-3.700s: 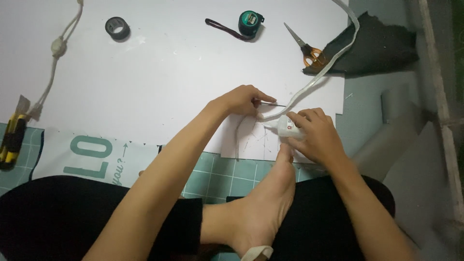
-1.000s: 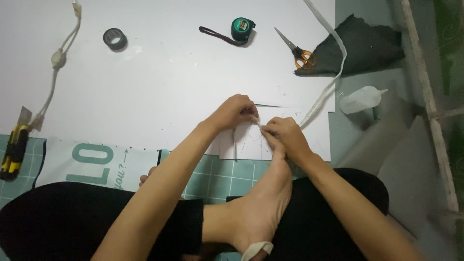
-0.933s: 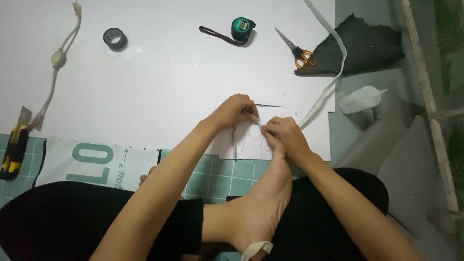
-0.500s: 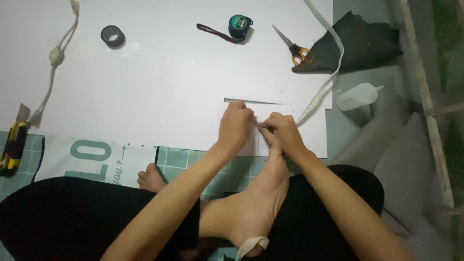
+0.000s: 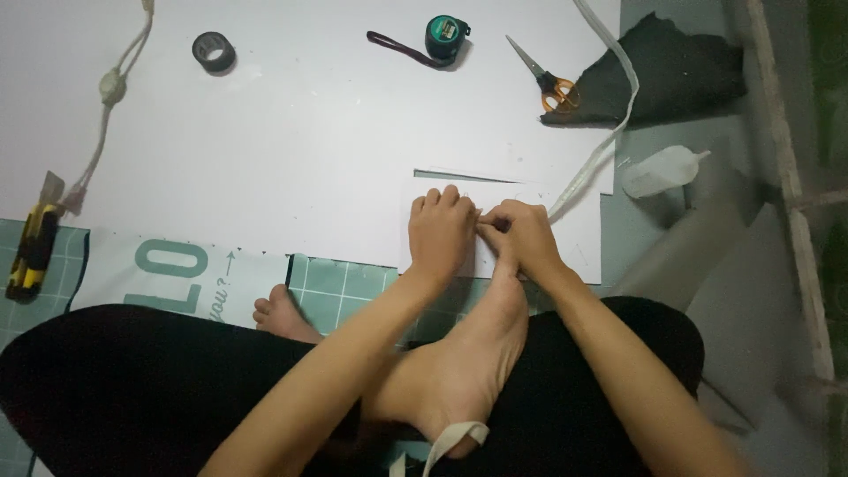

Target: Securing a flexible LED strip to a paper template using liquid glue and then testing the connection.

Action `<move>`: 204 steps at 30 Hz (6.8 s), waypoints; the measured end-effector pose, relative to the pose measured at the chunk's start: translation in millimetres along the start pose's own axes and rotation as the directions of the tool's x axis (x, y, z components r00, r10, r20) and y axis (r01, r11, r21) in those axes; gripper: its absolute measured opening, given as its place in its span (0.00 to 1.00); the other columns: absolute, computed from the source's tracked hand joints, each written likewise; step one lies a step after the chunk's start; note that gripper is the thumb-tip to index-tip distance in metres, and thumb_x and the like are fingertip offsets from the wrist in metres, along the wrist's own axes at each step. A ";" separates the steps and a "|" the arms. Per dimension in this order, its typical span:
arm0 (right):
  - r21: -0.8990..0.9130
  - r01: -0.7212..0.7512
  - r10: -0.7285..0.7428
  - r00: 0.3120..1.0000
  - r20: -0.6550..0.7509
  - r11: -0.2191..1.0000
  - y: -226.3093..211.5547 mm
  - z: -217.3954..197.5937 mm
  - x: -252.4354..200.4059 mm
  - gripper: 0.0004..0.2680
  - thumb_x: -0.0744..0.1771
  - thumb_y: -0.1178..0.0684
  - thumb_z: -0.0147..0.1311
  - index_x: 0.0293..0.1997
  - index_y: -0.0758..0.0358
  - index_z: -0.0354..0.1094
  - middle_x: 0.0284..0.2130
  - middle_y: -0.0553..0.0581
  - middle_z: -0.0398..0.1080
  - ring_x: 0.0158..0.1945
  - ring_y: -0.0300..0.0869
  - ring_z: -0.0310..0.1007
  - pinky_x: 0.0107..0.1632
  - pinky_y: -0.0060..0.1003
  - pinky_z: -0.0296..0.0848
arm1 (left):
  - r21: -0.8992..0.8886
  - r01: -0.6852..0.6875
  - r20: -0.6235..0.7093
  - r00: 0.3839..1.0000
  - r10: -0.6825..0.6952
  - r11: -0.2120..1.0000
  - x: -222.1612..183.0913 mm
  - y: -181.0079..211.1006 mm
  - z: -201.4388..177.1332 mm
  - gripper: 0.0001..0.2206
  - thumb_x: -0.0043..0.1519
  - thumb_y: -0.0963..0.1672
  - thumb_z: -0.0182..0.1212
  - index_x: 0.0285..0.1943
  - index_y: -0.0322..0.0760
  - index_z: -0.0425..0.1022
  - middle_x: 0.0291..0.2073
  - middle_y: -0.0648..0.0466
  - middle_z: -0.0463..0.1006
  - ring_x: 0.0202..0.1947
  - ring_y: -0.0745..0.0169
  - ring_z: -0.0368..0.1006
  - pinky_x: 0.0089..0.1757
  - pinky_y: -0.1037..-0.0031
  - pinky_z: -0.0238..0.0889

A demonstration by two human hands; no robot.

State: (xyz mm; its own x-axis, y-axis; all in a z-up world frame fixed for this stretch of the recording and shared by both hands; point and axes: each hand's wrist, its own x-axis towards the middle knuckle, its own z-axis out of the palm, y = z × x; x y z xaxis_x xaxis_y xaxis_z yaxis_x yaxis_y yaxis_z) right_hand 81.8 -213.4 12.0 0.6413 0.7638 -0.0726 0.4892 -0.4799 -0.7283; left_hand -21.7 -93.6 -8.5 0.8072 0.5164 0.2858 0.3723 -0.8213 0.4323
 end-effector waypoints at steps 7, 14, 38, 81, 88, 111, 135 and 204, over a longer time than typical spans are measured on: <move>-0.015 -0.033 0.033 0.999 0.027 0.999 10.2 2.1 1.1 0.04 0.62 0.58 0.68 0.36 0.57 0.81 0.29 0.59 0.78 0.37 0.53 0.80 0.43 0.43 0.77 | 0.061 -0.213 0.155 0.967 0.202 0.975 -14.4 -18.8 17.6 0.11 0.65 0.44 0.61 0.54 0.36 0.78 0.47 0.43 0.75 0.53 0.42 0.72 0.57 0.52 0.64; 0.014 -0.062 0.062 0.998 0.018 0.998 3.9 0.4 -1.0 0.04 0.62 0.59 0.67 0.38 0.59 0.80 0.30 0.63 0.78 0.40 0.59 0.79 0.42 0.47 0.77 | 0.165 -0.326 0.254 0.926 0.279 0.931 -20.4 -22.6 21.9 0.19 0.66 0.45 0.58 0.66 0.33 0.71 0.59 0.35 0.69 0.61 0.32 0.67 0.60 0.48 0.62; 0.077 -0.186 0.185 0.983 0.023 0.980 -5.8 -11.6 -21.5 0.07 0.61 0.54 0.71 0.38 0.57 0.81 0.30 0.56 0.80 0.29 0.39 0.73 0.32 0.30 0.67 | 0.130 -0.299 0.197 0.942 0.271 0.945 -22.2 -24.2 30.5 0.18 0.67 0.46 0.57 0.64 0.34 0.72 0.58 0.34 0.69 0.59 0.31 0.69 0.57 0.48 0.66; -0.401 0.314 -0.323 0.945 0.045 0.861 35.2 10.1 -7.0 0.16 0.69 0.49 0.57 0.64 0.57 0.71 0.46 0.62 0.76 0.64 0.47 0.68 0.70 0.47 0.57 | 0.050 -0.184 0.345 0.925 0.156 0.982 -20.1 -23.0 11.8 0.24 0.66 0.43 0.58 0.71 0.29 0.64 0.65 0.38 0.64 0.68 0.39 0.61 0.65 0.59 0.57; -0.412 0.310 -0.300 0.950 0.089 0.857 23.8 5.8 -6.6 0.15 0.71 0.50 0.52 0.66 0.63 0.69 0.47 0.66 0.74 0.63 0.52 0.69 0.68 0.51 0.57 | 0.136 -0.149 0.330 0.939 0.097 0.979 -27.6 -10.8 -6.0 0.28 0.67 0.43 0.58 0.74 0.21 0.56 0.72 0.29 0.56 0.74 0.34 0.51 0.70 0.56 0.45; -0.201 0.170 -0.153 0.983 0.097 0.965 45.2 5.8 1.5 0.16 0.74 0.42 0.42 0.70 0.52 0.66 0.45 0.62 0.74 0.67 0.50 0.64 0.71 0.55 0.43 | 0.189 -0.164 0.362 0.928 0.087 0.968 -30.1 -15.3 25.7 0.30 0.67 0.44 0.54 0.79 0.33 0.51 0.76 0.38 0.53 0.75 0.35 0.51 0.63 0.51 0.59; 0.063 -0.381 0.342 0.882 0.325 0.922 -97.4 -38.9 -6.0 0.10 0.70 0.57 0.51 0.56 0.67 0.72 0.54 0.67 0.74 0.62 0.56 0.67 0.72 0.51 0.51 | -0.122 0.183 0.421 0.900 -0.116 0.975 -3.2 -16.8 -46.7 0.20 0.68 0.41 0.51 0.71 0.46 0.67 0.65 0.53 0.72 0.64 0.54 0.70 0.58 0.61 0.67; -0.122 -0.097 0.113 0.984 0.138 0.988 -19.5 -15.1 3.4 0.07 0.64 0.57 0.63 0.45 0.58 0.80 0.35 0.60 0.80 0.44 0.54 0.79 0.53 0.49 0.74 | -0.123 -0.235 0.275 0.925 0.260 0.964 12.6 -5.9 -67.9 0.10 0.65 0.37 0.57 0.49 0.37 0.83 0.52 0.47 0.82 0.62 0.55 0.72 0.63 0.66 0.61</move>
State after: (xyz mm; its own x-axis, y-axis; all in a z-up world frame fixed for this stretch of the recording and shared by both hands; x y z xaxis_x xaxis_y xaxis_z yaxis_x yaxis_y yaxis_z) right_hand 83.4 -208.0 36.2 0.6050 0.7566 -0.2478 0.4935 -0.6007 -0.6290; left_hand -44.9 -65.8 50.7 0.9701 0.1972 0.1417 0.1131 -0.8832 0.4552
